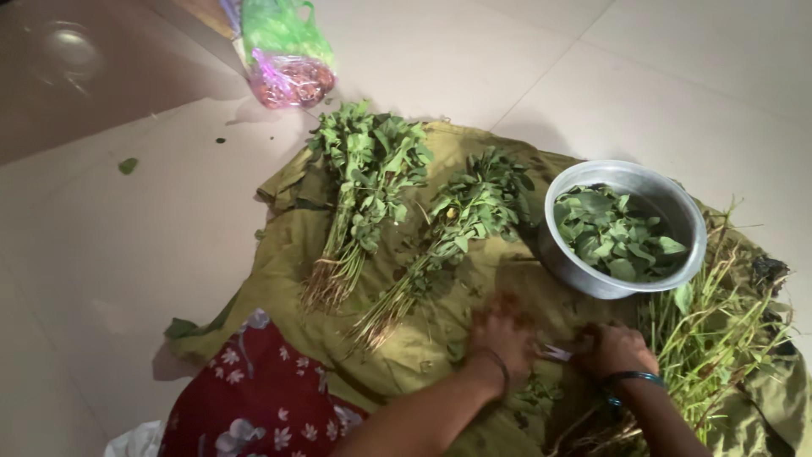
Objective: The person plucks leaves from stalks by hand and with shears, placing the leaves into a bowl.
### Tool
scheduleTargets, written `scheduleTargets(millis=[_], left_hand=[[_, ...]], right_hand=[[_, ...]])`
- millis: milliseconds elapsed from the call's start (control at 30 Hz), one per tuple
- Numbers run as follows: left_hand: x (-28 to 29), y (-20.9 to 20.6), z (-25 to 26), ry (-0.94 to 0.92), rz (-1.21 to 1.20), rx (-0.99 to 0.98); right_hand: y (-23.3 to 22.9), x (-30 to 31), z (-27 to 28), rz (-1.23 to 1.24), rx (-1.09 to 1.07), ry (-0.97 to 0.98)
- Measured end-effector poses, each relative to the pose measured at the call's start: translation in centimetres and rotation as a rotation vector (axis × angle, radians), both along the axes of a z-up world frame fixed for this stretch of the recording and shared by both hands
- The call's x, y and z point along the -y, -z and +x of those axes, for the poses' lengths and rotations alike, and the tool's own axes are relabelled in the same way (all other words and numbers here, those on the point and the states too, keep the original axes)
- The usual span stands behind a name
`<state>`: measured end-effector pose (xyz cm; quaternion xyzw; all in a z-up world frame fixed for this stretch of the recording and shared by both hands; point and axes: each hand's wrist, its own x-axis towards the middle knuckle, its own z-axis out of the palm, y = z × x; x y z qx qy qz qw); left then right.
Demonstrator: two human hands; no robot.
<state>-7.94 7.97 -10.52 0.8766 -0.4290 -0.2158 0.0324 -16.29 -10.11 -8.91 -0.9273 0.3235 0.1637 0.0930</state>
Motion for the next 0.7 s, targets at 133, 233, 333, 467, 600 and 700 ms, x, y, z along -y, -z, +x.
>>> scheduleTargets(millis=[133,233,333,467,600,700], left_hand=[[-1.3,-2.3,-2.9,0.285,-0.66,-0.03],[-2.3,-4.1,0.1,0.074,-0.041,-0.085],[-6.0,-2.7,1.7,-0.449,-0.24,-0.213],[-5.9,1.0,-2.7,-0.423,-0.392,0.472],[-2.1,-0.9,-7.5,0.2,0.105,0.02],[-2.6,-4.3,-6.8,0.253,-0.25,0.069]], right_hand=[[0.2,1.2,-0.8,0.037,-0.079,0.074],[0.7,1.0,-1.0,-0.005,-0.102,0.069],[0.5,0.2,-1.0,-0.071,-0.18,0.047],[-0.2,-1.8,0.4,-0.127,-0.165,0.059],[-1.7,-3.6,2.1,-0.083,0.023,0.103],[-2.1,-4.0,2.4,-0.06,0.191,0.022]])
